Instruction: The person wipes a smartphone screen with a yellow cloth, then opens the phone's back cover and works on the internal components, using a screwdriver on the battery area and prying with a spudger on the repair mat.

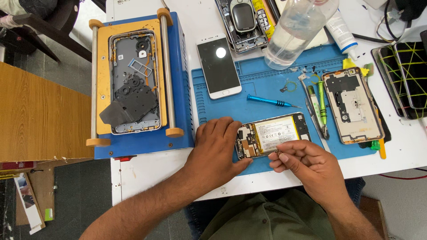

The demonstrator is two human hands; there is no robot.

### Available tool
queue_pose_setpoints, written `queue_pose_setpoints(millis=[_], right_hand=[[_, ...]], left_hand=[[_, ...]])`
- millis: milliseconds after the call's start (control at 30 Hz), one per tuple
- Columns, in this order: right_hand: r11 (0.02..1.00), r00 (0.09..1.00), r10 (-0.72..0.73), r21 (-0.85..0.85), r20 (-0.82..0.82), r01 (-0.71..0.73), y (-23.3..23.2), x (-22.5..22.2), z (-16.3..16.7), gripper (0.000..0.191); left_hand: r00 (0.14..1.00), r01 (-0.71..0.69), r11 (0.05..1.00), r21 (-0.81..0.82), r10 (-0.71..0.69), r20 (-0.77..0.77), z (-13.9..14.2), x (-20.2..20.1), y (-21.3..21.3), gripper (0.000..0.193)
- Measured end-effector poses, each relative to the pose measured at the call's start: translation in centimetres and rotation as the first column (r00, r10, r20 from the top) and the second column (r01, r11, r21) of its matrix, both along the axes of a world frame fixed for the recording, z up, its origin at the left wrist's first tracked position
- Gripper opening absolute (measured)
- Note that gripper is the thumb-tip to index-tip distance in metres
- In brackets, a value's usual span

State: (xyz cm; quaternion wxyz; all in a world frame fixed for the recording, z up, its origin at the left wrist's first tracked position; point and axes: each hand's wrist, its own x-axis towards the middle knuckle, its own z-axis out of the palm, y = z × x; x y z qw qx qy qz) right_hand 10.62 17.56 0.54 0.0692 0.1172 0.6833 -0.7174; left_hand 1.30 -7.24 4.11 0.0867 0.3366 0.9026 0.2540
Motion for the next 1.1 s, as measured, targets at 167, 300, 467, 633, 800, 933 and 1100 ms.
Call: queue_pose_setpoints(millis=[167, 300, 467, 633, 800, 933, 1100], right_hand=[[0.999, 0.998, -0.034, -0.012, 0.058, 0.034, -0.1, 0.7, -0.2, 0.030], [1.000, 0.998, -0.015, -0.002, 0.058, 0.015, -0.1, 0.9, -0.3, 0.031], [0.999, 0.999, -0.034, 0.023, 0.001, 0.034, -0.1, 1.2, -0.6, 0.030], [0.995, 0.986, 0.018, 0.097, -0.166, -0.002, 0.2, 1.8, -0.8, 0.022], [0.976, 0.971, 0.053, 0.219, -0.233, -0.001, 0.2, 2.0, -0.5, 0.025], [0.968, 0.983, 0.026, 0.250, -0.183, 0.021, -0.4, 2.1, -0.3, 0.027], [0.959, 0.971, 0.032, 0.280, -0.238, 0.037, -0.8, 2.1, -0.2, 0.029]], left_hand=[[0.998, 0.017, 1.000, -0.025, -0.016, 0.060, 0.0, 0.1, -0.2, 0.089], [0.995, 0.024, 1.000, -0.013, -0.023, 0.099, 0.3, 0.3, -0.5, 0.099], [0.974, 0.032, 0.999, -0.019, -0.027, 0.225, 0.8, -0.1, -0.7, 0.111], [0.951, -0.020, 1.000, 0.011, 0.016, 0.309, 1.2, -0.5, -0.8, 0.118], [0.960, -0.011, 1.000, -0.006, 0.012, 0.279, 1.3, -0.4, -0.7, 0.116], [0.965, 0.014, 1.000, -0.013, -0.010, 0.261, 1.1, -0.2, -0.9, 0.112], [0.977, 0.020, 0.999, 0.028, -0.025, 0.212, 1.0, -0.1, -1.0, 0.108]])
